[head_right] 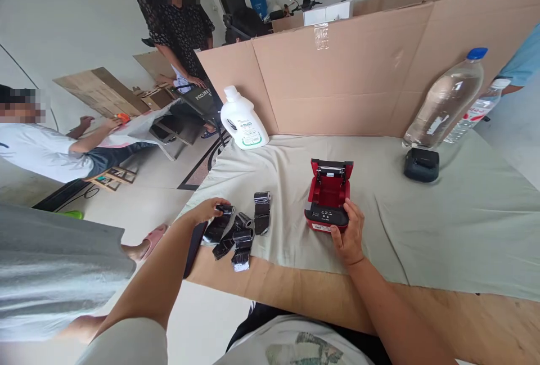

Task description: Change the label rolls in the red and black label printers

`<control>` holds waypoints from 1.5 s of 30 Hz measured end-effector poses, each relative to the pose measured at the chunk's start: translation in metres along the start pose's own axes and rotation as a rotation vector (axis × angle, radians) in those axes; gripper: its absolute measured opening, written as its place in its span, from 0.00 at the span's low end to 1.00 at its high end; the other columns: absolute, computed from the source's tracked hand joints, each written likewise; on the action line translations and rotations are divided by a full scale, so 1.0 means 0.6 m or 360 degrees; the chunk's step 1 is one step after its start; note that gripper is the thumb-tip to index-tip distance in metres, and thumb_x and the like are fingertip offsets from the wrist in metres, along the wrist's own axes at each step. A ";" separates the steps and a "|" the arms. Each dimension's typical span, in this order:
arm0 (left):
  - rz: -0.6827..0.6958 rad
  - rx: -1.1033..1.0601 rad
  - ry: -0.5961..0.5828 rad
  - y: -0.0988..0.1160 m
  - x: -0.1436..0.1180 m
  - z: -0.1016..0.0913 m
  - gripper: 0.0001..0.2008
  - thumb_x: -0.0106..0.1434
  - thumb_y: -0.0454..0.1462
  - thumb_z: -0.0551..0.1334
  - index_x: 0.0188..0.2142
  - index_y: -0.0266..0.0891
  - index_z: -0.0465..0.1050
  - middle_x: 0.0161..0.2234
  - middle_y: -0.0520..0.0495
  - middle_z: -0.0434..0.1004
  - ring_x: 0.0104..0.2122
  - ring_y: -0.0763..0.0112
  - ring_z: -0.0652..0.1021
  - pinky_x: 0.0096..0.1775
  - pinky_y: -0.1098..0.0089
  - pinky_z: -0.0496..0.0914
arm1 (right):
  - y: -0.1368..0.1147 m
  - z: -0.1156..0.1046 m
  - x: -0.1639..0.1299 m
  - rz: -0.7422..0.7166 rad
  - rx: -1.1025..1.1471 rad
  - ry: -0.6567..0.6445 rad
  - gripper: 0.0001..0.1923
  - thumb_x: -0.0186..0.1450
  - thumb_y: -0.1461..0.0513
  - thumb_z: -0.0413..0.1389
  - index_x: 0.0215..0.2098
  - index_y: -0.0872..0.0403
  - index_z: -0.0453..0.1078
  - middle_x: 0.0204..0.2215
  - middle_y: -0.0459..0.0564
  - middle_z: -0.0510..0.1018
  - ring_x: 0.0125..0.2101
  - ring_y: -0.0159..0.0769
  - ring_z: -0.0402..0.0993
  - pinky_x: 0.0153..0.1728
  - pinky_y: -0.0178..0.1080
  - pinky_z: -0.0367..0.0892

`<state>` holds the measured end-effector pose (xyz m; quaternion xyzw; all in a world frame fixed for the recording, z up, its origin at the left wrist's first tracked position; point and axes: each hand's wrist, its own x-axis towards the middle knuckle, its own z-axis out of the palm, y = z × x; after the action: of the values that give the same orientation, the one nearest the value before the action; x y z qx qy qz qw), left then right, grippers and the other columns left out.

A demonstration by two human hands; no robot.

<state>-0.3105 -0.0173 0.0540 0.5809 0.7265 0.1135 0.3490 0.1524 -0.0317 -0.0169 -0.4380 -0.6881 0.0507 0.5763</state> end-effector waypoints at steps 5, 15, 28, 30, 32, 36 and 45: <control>0.0017 0.0393 0.0169 0.030 0.027 0.029 0.27 0.43 0.32 0.59 0.46 0.40 0.75 0.50 0.43 0.76 0.53 0.49 0.71 0.55 0.54 0.64 | 0.001 0.000 -0.001 -0.0008 -0.0001 -0.0005 0.28 0.67 0.54 0.48 0.62 0.55 0.55 0.58 0.62 0.64 0.57 0.53 0.61 0.54 0.62 0.62; 0.0361 0.0870 0.0266 0.201 0.081 0.155 0.24 0.57 0.27 0.53 0.51 0.40 0.72 0.53 0.42 0.73 0.55 0.54 0.69 0.55 0.55 0.65 | -0.003 -0.004 0.001 0.0002 0.0017 -0.0019 0.26 0.68 0.54 0.49 0.62 0.54 0.55 0.58 0.61 0.64 0.58 0.52 0.61 0.55 0.63 0.62; 0.0918 -0.0491 -0.1134 0.358 -0.015 0.119 0.26 0.54 0.42 0.67 0.51 0.39 0.67 0.43 0.44 0.75 0.41 0.65 0.75 0.40 0.68 0.68 | -0.005 -0.007 0.005 0.0025 -0.0009 -0.0022 0.24 0.68 0.52 0.48 0.59 0.53 0.57 0.57 0.60 0.65 0.57 0.51 0.62 0.54 0.62 0.63; 0.1017 -0.0647 -0.1240 0.403 -0.016 0.135 0.25 0.53 0.44 0.69 0.48 0.38 0.67 0.43 0.43 0.75 0.42 0.65 0.75 0.41 0.68 0.68 | -0.003 -0.006 0.004 0.0020 -0.0007 -0.0025 0.24 0.68 0.52 0.48 0.60 0.52 0.57 0.57 0.60 0.64 0.57 0.51 0.62 0.54 0.62 0.63; 0.1075 -0.0607 -0.1148 0.441 0.001 0.164 0.21 0.55 0.41 0.68 0.46 0.38 0.67 0.44 0.43 0.74 0.44 0.66 0.75 0.43 0.68 0.68 | 0.000 -0.006 0.003 0.0017 -0.0012 -0.0018 0.24 0.68 0.54 0.49 0.60 0.51 0.57 0.58 0.60 0.64 0.57 0.50 0.62 0.54 0.61 0.63; 0.1048 0.0174 -0.0572 0.489 0.048 0.229 0.16 0.56 0.33 0.65 0.45 0.38 0.67 0.46 0.43 0.75 0.48 0.63 0.75 0.49 0.64 0.68 | 0.003 -0.006 0.002 -0.0011 -0.0007 -0.0025 0.26 0.67 0.54 0.50 0.61 0.52 0.56 0.58 0.60 0.64 0.57 0.51 0.62 0.54 0.61 0.63; 0.1029 0.0903 -0.0224 0.510 0.082 0.293 0.15 0.53 0.36 0.67 0.41 0.41 0.71 0.38 0.45 0.79 0.41 0.57 0.79 0.43 0.64 0.70 | -0.004 -0.007 0.007 0.0032 0.0023 -0.0023 0.26 0.67 0.53 0.50 0.61 0.52 0.56 0.57 0.60 0.65 0.58 0.50 0.61 0.55 0.61 0.62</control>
<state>0.0323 0.0773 0.0816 0.8578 0.4841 -0.0272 0.1707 0.1551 -0.0325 -0.0111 -0.4404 -0.6874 0.0645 0.5740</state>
